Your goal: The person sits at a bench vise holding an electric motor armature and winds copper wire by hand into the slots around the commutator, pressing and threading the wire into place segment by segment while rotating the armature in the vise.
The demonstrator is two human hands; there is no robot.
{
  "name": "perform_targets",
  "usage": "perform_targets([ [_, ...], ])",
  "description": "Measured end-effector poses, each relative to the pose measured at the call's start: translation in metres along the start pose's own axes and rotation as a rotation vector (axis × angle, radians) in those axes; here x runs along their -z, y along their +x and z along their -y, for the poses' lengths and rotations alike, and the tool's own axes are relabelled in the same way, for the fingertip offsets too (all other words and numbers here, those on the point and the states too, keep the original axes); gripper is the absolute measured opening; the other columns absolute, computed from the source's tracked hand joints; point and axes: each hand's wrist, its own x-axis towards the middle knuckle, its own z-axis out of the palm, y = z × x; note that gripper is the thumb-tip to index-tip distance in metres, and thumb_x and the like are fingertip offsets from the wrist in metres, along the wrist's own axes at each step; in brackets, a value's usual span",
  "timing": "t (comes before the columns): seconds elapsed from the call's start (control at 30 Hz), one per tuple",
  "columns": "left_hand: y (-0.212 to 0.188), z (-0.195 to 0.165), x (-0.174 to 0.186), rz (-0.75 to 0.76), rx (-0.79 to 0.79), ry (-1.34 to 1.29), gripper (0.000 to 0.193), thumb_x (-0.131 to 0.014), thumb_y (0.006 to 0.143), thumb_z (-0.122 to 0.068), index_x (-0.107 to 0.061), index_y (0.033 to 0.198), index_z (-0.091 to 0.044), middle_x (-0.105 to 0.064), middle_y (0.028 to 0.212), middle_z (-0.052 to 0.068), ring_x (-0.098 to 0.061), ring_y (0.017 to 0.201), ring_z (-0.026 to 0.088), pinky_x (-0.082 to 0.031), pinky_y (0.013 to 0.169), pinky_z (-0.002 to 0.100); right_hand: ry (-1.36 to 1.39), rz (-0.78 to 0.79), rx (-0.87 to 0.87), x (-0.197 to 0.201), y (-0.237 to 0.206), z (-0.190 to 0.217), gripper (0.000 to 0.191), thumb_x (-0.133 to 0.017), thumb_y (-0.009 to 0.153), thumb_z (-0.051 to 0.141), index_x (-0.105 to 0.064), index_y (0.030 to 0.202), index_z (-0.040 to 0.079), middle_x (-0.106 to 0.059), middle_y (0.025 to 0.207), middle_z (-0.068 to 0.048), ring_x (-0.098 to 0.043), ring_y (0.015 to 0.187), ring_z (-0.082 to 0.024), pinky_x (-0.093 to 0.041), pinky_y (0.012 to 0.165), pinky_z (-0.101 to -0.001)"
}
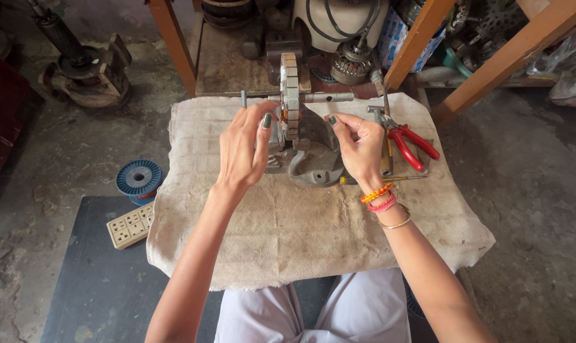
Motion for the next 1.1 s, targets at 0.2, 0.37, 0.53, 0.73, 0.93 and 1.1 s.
perform_targets([
  [0.2,-0.001,-0.002,-0.010,0.022,0.180,-0.031,0.061,-0.025,0.111,-0.045,-0.068,0.133,-0.008,-0.070,0.090,0.009,-0.058,0.077,0.022,-0.048,0.070,0.039,-0.031,-0.003,-0.008,0.009,-0.006,-0.004,0.017,-0.069,0.101,0.013,-0.079,0.106,-0.001,-0.054,0.068,0.013,-0.035,0.059,0.003,-0.024,0.049,-0.0200],
  [0.37,-0.010,-0.017,-0.020,-0.089,0.226,-0.033,0.059,-0.028,0.113,-0.043,-0.070,0.132,-0.007,-0.070,0.104,0.010,-0.057,0.091,0.023,-0.049,0.086,0.038,-0.040,0.001,0.007,0.012,-0.007,-0.005,0.016,-0.069,0.102,0.012,-0.078,0.107,0.000,-0.055,0.071,0.012,-0.037,0.061,0.003,-0.026,0.050,-0.0193],
  [0.53,-0.011,-0.026,-0.022,-0.114,0.307,-0.048,0.053,-0.034,0.111,-0.037,-0.075,0.127,-0.007,-0.062,0.123,0.010,-0.054,0.107,0.024,-0.047,0.094,0.040,-0.058,-0.011,0.021,0.012,-0.008,-0.008,0.016,-0.069,0.101,0.011,-0.078,0.108,0.000,-0.061,0.073,0.012,-0.041,0.062,0.003,-0.030,0.052,-0.0184],
  [0.73,-0.007,-0.029,-0.023,-0.114,0.383,-0.146,0.049,-0.040,0.109,-0.034,-0.075,0.126,-0.005,-0.059,0.129,0.007,-0.052,0.117,0.023,-0.045,0.101,0.042,-0.074,-0.050,-0.015,0.021,-0.008,-0.017,0.016,-0.068,0.101,0.009,-0.079,0.107,0.000,-0.056,0.070,0.012,-0.038,0.061,0.003,-0.028,0.051,-0.0188],
  [0.93,-0.007,-0.036,-0.024,-0.116,0.418,-0.150,0.046,-0.042,0.107,-0.034,-0.074,0.125,-0.006,-0.059,0.129,0.007,-0.054,0.118,0.023,-0.048,0.098,0.039,-0.073,-0.068,-0.059,0.029,-0.012,-0.024,0.016,-0.068,0.100,0.009,-0.078,0.107,0.000,-0.058,0.068,0.012,-0.037,0.057,0.003,-0.025,0.048,-0.0193],
  [1.1,-0.010,-0.036,-0.024,-0.117,0.335,-0.090,0.042,-0.050,0.103,-0.028,-0.070,0.132,-0.005,-0.059,0.132,0.009,-0.054,0.121,0.025,-0.047,0.103,0.041,-0.068,-0.090,-0.064,0.039,-0.012,-0.026,0.014,-0.069,0.101,0.009,-0.078,0.107,0.000,-0.060,0.071,0.011,-0.040,0.058,0.003,-0.028,0.050,-0.0186],
])
